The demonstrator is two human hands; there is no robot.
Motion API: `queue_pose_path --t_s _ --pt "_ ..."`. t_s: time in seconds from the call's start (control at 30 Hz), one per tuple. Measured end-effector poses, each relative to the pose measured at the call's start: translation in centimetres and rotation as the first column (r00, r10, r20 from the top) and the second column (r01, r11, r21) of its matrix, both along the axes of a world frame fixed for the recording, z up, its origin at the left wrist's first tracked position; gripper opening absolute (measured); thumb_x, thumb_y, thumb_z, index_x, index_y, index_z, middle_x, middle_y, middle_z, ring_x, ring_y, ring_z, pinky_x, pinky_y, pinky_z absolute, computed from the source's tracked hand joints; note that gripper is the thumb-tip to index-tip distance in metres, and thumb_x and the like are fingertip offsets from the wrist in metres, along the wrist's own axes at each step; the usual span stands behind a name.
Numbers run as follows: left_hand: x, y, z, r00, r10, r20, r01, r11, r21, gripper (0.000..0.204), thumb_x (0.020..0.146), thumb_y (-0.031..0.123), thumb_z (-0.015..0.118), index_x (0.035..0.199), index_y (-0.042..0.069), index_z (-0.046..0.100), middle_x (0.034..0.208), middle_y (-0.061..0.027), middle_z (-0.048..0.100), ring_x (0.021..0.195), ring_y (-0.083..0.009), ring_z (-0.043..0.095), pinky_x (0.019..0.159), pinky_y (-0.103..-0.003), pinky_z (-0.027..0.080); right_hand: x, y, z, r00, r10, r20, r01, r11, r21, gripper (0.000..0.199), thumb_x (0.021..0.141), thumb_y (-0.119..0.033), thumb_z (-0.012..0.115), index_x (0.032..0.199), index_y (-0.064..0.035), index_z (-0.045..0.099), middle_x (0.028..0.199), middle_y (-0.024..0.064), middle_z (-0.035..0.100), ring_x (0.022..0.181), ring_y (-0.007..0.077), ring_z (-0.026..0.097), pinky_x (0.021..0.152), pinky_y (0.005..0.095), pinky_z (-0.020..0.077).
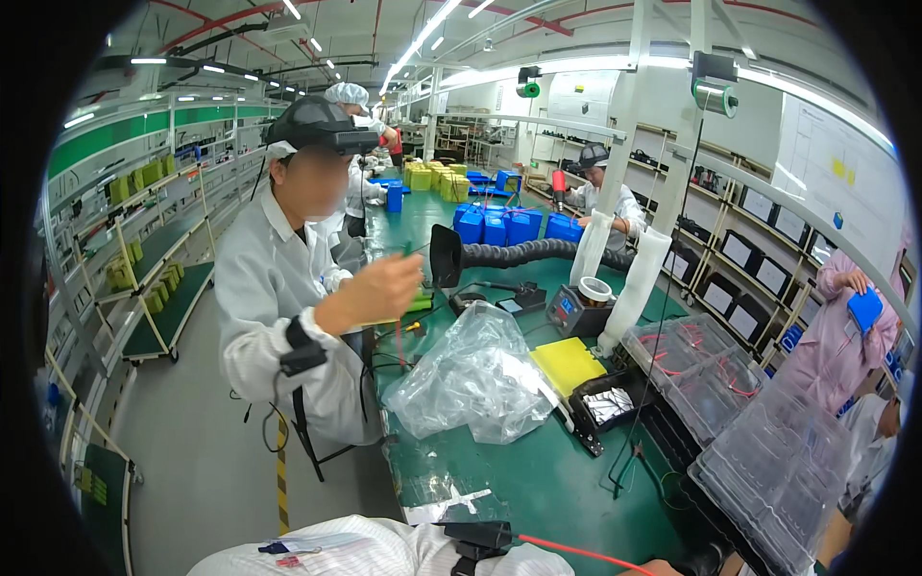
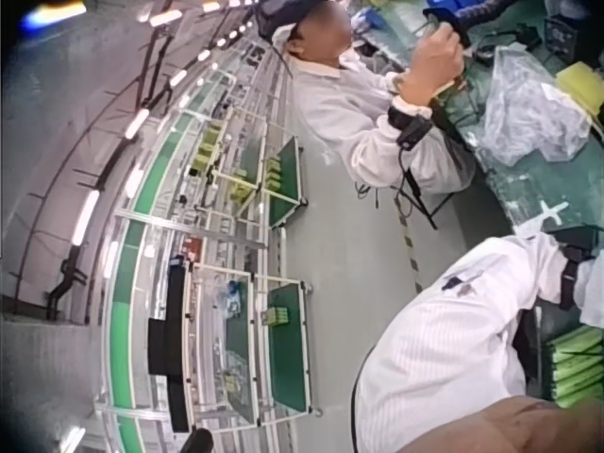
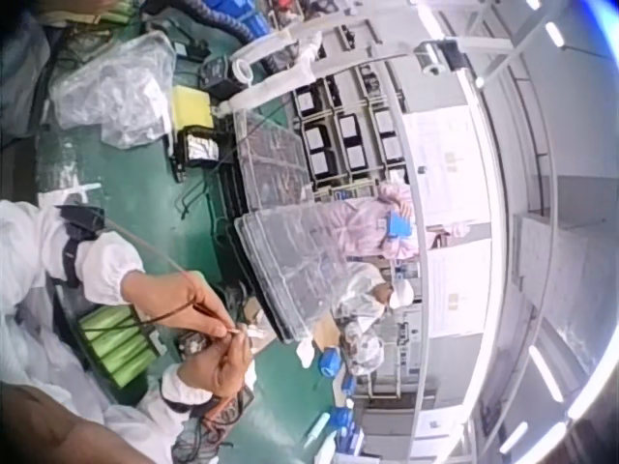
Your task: Assemble and solder components for rechargeable lithium battery packs.
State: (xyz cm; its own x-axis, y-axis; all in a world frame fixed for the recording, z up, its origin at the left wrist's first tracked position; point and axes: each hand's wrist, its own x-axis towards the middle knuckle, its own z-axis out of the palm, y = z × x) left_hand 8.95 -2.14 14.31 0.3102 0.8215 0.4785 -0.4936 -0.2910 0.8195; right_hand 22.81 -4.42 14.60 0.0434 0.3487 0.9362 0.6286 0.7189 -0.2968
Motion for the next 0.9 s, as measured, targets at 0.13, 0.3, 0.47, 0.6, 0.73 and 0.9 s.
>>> queue_pose_path --t_s 0.13,0.3,0.47,0.6,0.73,0.9 --pt "-0.1 -0.1 0.8 0.992 0.093 0.079 -0.093 0.996 -0.004 0.018 0.089 0.012 0.071 0.097 -0.005 0.073 0.08 -0.0082 0.073 0.071 -0.0109 0.064 0.064 -0.026 0.052 -0.6 0.4 -0.2 0.999 -0.019 -0.04 0.019 1.0 -0.008 0.018 0.089 0.006 0.066 0.106 0.0086 0.07 0.102 0.0244 0.07 0.091 0.0307 0.069 0.077 0.0382 0.0559" --pt "-0.1 0.2 0.6 0.99 0.132 0.044 -0.134 0.99 0.052 0.018 0.09 0.011 0.07 0.099 -0.004 0.073 0.084 -0.0086 0.074 0.075 -0.011 0.065 0.065 -0.027 0.052 0.4 1.1 -0.9 0.992 0.085 -0.09 -0.091 0.994 -0.066 0.018 0.09 0.003 0.067 0.107 0.009 0.068 0.107 0.0251 0.069 0.094 0.0318 0.068 0.08 0.0379 0.0552" --pt "-0.1 0.4 0.5 0.994 0.109 0.023 -0.11 0.992 0.057 0.018 0.09 0.011 0.07 0.1 -0.004 0.072 0.087 -0.0096 0.074 0.078 -0.0124 0.067 0.067 -0.027 0.053 0.5 0.8 -0.4 0.986 0.102 -0.13 -0.118 0.985 -0.123 0.024 0.091 -0.003 0.068 0.111 0.0091 0.065 0.116 0.0259 0.065 0.102 0.0332 0.066 0.084 0.0391 0.0549" --pt "-0.3 0.6 0.6 0.986 0.144 0.078 -0.144 0.99 -0.012 0.019 0.09 0.011 0.071 0.101 -0.004 0.072 0.089 -0.0097 0.074 0.079 -0.0135 0.068 0.069 -0.027 0.054 1.7 1.0 0.1 0.973 0.207 0.103 -0.199 0.976 -0.084 0.027 0.09 -0.007 0.071 0.113 0.0071 0.066 0.121 0.0252 0.064 0.107 0.0371 0.064 0.088 0.0419 0.0541" --pt "-0.3 0.7 1.4 0.969 0.167 0.179 -0.164 0.986 -0.035 0.021 0.089 0.012 0.071 0.103 -0.005 0.072 0.089 -0.0095 0.074 0.079 -0.0128 0.066 0.07 -0.026 0.053 1.1 0.2 1.1 0.903 0.166 0.396 -0.165 0.986 -0.036 0.027 0.085 -0.003 0.074 0.111 0.0043 0.068 0.124 0.0251 0.063 0.111 0.0413 0.063 0.091 0.0458 0.0526" --pt "-1.1 0.4 1.2 0.984 0.166 0.069 -0.162 0.985 -0.058 0.026 0.088 0.015 0.073 0.104 -0.006 0.071 0.091 -0.0104 0.074 0.08 -0.0131 0.066 0.071 -0.025 0.053 1.2 0.0 1.5 0.877 0.116 0.466 -0.11 0.993 -0.039 0.025 0.083 0.001 0.074 0.107 0.0041 0.07 0.119 0.0249 0.066 0.106 0.0405 0.065 0.087 0.0453 0.0532"
